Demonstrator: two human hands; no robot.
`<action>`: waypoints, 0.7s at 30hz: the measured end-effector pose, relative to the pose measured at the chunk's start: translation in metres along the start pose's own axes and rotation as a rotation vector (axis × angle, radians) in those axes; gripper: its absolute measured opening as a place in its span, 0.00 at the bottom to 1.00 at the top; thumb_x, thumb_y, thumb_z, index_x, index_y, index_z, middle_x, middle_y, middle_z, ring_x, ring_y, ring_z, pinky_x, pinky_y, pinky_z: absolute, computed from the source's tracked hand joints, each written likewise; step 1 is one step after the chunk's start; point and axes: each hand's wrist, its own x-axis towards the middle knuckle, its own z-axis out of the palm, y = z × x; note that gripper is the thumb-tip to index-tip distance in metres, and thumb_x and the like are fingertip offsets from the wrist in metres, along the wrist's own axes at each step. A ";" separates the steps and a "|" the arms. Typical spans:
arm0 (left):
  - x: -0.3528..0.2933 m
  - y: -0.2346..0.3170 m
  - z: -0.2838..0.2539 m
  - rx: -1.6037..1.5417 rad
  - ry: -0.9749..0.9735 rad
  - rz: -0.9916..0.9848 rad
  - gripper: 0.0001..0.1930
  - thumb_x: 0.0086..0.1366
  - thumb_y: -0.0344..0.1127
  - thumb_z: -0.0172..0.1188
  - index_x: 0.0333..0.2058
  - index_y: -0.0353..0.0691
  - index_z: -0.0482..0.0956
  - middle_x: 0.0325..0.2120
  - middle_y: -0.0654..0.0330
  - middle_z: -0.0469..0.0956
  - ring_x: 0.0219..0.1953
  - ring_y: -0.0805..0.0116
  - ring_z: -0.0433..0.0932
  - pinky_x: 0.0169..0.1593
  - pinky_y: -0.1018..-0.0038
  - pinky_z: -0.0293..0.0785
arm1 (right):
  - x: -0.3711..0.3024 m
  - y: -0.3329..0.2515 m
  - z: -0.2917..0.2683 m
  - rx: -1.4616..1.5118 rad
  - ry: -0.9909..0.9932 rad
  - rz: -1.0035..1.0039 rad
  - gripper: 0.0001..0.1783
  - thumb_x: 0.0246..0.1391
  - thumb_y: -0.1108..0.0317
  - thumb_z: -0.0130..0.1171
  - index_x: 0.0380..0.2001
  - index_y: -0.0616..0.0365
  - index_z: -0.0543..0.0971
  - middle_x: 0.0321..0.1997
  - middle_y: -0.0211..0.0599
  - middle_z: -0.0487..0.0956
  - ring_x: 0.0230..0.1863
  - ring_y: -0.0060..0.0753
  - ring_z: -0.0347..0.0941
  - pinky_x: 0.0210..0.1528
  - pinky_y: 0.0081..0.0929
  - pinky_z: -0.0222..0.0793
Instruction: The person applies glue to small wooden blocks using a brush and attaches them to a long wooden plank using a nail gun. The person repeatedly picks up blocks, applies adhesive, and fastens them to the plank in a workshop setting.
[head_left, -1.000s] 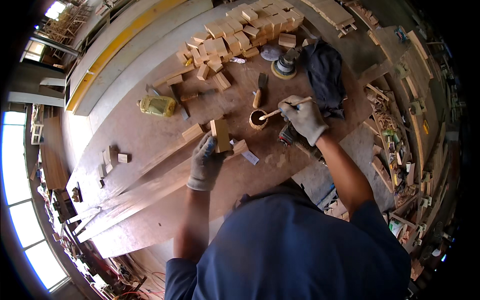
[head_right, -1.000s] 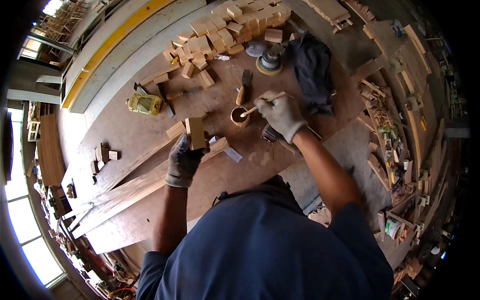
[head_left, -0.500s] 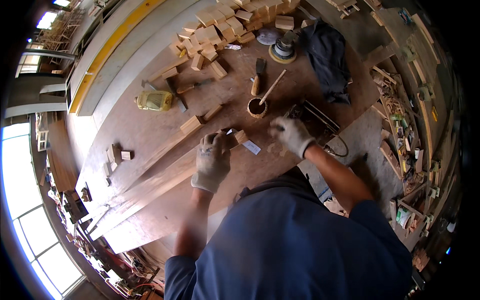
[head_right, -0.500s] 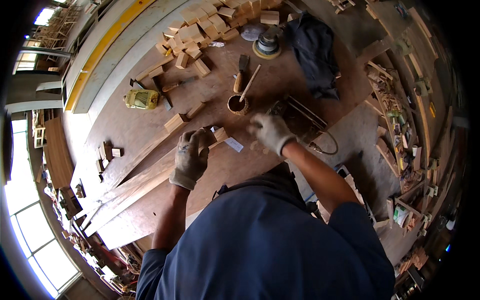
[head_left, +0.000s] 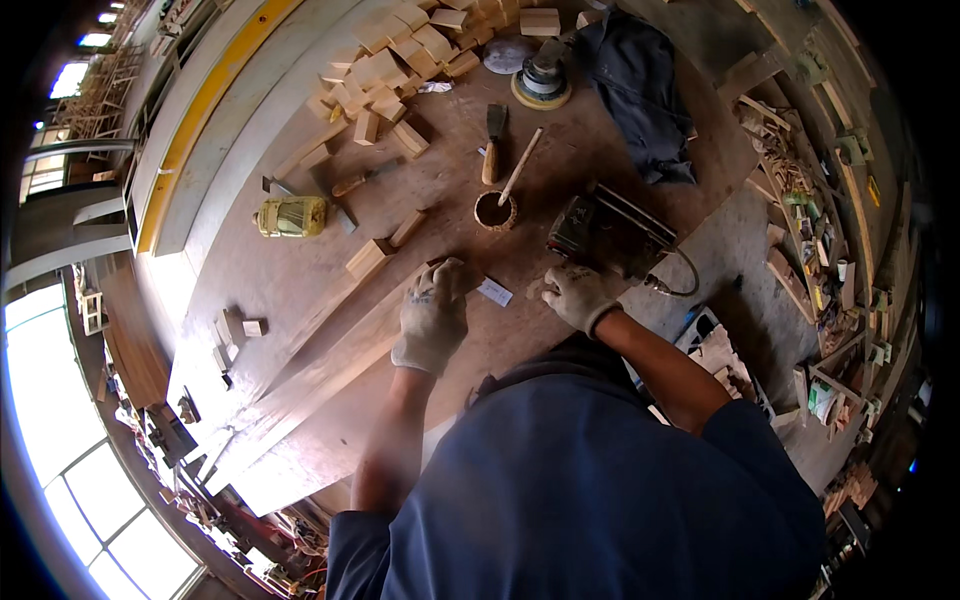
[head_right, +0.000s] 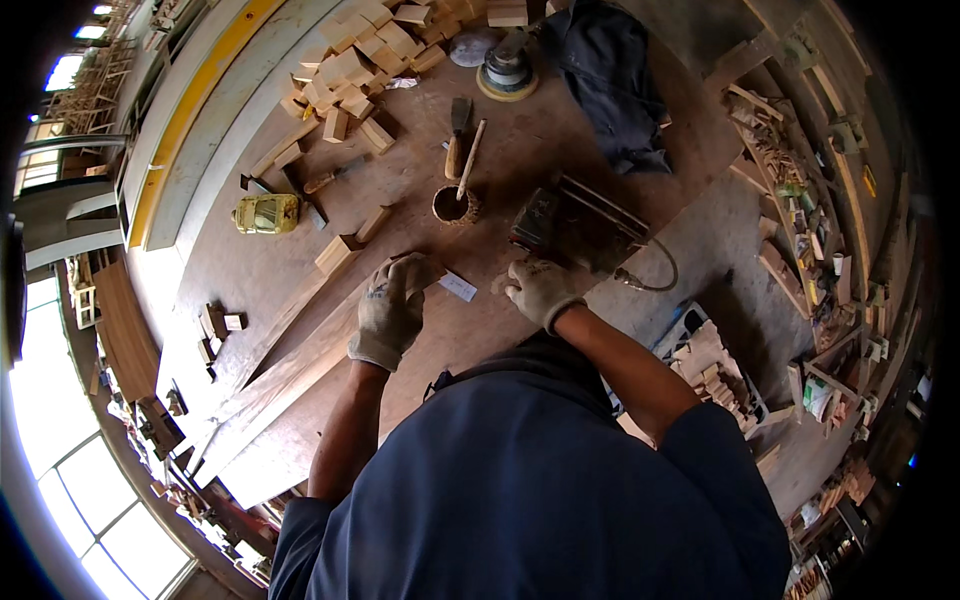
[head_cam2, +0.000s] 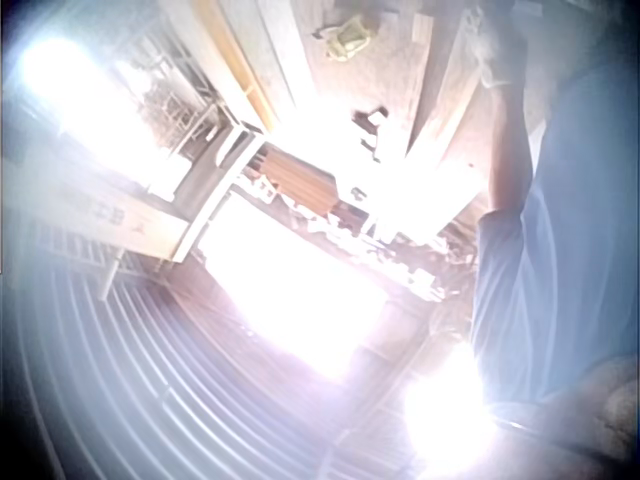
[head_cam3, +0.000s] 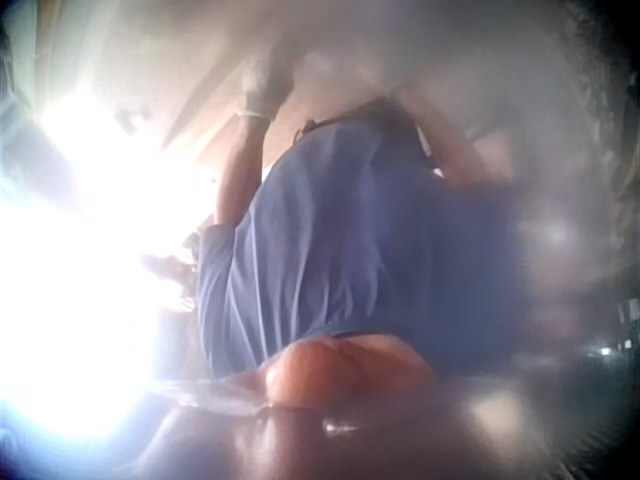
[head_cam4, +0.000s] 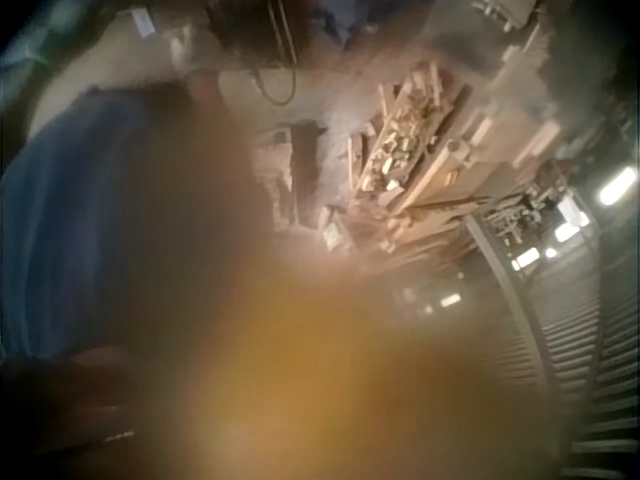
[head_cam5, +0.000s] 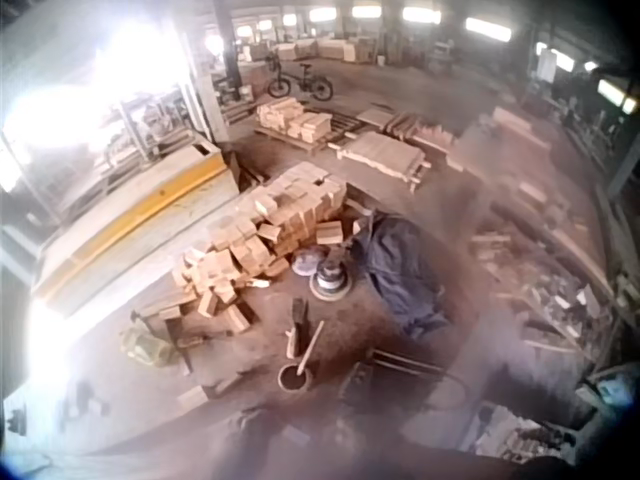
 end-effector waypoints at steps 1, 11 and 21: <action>0.000 -0.001 0.000 0.001 0.001 0.007 0.21 0.64 0.26 0.59 0.56 0.43 0.75 0.52 0.48 0.80 0.55 0.41 0.77 0.58 0.50 0.74 | 0.000 0.000 0.001 -0.002 -0.004 -0.001 0.14 0.60 0.54 0.66 0.36 0.53 0.80 0.41 0.44 0.84 0.45 0.52 0.82 0.50 0.48 0.77; -0.001 -0.006 0.006 0.000 -0.043 -0.036 0.25 0.61 0.26 0.62 0.58 0.46 0.74 0.53 0.47 0.79 0.54 0.40 0.78 0.56 0.49 0.75 | 0.003 0.005 0.007 -0.011 -0.013 0.003 0.14 0.60 0.54 0.66 0.38 0.53 0.80 0.43 0.45 0.84 0.45 0.52 0.83 0.50 0.49 0.77; -0.008 -0.001 -0.002 0.213 0.103 0.189 0.27 0.64 0.36 0.64 0.62 0.41 0.74 0.57 0.46 0.78 0.58 0.42 0.77 0.61 0.52 0.76 | 0.016 -0.014 0.039 0.272 -0.039 0.124 0.09 0.64 0.58 0.61 0.39 0.50 0.82 0.46 0.43 0.86 0.44 0.47 0.84 0.48 0.45 0.78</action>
